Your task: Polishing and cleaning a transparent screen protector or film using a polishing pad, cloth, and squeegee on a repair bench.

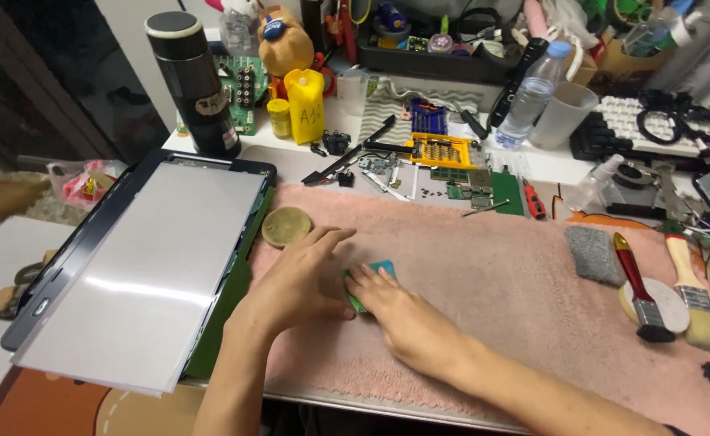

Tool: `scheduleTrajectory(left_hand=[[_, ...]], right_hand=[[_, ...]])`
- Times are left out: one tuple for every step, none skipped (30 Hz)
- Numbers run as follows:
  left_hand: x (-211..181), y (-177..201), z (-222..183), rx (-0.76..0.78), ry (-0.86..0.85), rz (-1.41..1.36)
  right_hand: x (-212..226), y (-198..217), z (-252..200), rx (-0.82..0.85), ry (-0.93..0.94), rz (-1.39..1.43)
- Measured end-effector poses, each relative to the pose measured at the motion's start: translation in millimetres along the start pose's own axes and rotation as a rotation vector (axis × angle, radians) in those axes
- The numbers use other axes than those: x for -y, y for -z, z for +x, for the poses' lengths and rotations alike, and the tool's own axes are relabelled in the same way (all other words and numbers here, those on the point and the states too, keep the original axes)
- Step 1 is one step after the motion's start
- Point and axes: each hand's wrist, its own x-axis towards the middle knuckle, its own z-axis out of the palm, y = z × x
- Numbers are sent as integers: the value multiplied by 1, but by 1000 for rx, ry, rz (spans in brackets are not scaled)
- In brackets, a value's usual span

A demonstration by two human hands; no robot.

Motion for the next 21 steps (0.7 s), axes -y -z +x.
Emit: scheduleTrajectory(left_hand=[[3, -1, -1, 8, -6, 4], [6, -3, -1, 25, -6, 7], [8, -4, -1, 42, -5, 11], [8, -5, -1, 49, -15, 14], [9, -6, 0, 57, 1, 16], [9, -6, 0, 62, 17, 17], [8, -6, 0, 67, 7, 19], [7, -6, 0, 75, 28, 1], [7, -6, -1, 83, 49, -18], [6, -5, 0, 84, 46, -17], [5, -4, 0, 71, 23, -29], [5, -4, 0, 58, 1, -43], [7, -6, 0, 59, -1, -44], [9, -8, 1, 66, 17, -32], [11, -9, 1, 73, 35, -19], [7, -5, 2, 76, 35, -21], [2, -2, 2, 95, 73, -77], [-2, 0, 3, 115, 111, -136], [4, 1, 0, 119, 111, -140], [9, -1, 1, 117, 67, -151], [12, -5, 2, 115, 23, -163]], right_hand=[[-6, -2, 3, -9, -6, 2], [-12, -4, 6, -6, -11, 5], [-18, -5, 8, -4, -17, 7], [-23, -2, 17, -13, -25, 7], [-28, 1, 26, -59, -4, 40], [-33, 5, 35, -102, 18, 71], [-46, -1, 43, -111, 11, 68], [-58, -7, 51, -95, -39, 23], [-71, -14, 59, -78, -89, -22], [-68, -13, 60, -81, -91, -23], [-66, -12, 61, -76, -107, -23], [-64, -13, 62, -69, -123, -23], [-51, -6, 54, -70, -125, -24], [-38, 0, 48, -100, -80, 29], [-25, 6, 42, -130, -35, 83], [-17, 4, 30, -129, -38, 84], [-10, 2, 18, -120, 17, 51], [-3, -1, 5, -108, 69, 17], [1, -6, -3, -106, 64, 18], [3, -8, -14, -39, 53, 7], [5, -10, -25, 28, 41, -3]])
